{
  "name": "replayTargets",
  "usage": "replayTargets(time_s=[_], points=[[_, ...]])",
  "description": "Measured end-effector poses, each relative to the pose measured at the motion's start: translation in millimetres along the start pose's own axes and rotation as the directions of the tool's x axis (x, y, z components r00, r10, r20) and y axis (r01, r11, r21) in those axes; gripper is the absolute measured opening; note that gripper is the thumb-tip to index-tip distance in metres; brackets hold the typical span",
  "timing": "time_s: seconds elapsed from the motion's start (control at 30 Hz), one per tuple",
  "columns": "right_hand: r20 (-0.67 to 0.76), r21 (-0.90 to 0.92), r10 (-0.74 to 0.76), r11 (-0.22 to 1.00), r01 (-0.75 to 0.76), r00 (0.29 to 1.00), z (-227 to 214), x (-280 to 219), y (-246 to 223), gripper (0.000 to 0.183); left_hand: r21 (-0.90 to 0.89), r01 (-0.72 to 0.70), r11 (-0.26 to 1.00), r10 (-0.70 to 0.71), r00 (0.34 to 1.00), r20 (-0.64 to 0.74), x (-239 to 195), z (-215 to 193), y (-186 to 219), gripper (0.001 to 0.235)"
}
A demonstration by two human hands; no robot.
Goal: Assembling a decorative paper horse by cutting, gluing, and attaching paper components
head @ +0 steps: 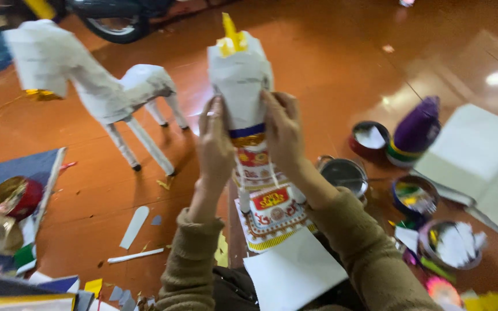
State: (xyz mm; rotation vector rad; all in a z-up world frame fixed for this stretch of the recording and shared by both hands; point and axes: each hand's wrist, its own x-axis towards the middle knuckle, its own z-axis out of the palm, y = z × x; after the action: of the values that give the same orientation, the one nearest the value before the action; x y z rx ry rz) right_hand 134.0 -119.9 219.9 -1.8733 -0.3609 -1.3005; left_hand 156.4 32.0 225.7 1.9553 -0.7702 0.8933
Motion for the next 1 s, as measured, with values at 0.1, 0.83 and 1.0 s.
replayTargets(time_s=[0.1,0.83,1.0], points=[[-0.034,0.037,0.026,0.999,-0.025,0.999,2,-9,-2,0.033,0.03,-0.061,0.998,0.061,0.998,0.006,8,-5,-2,0.044],[-0.333,-0.545,0.917,0.005,-0.839,0.221,-390,-499,172,0.017,0.095,0.826,0.555,-0.774,0.472,0.421,-261,55,29,0.02],[-0.512,-0.43,0.839,-0.066,-0.9,0.183,-421,-487,183,0.008,0.248,0.797,0.55,-0.729,0.314,0.609,-248,84,52,0.027]])
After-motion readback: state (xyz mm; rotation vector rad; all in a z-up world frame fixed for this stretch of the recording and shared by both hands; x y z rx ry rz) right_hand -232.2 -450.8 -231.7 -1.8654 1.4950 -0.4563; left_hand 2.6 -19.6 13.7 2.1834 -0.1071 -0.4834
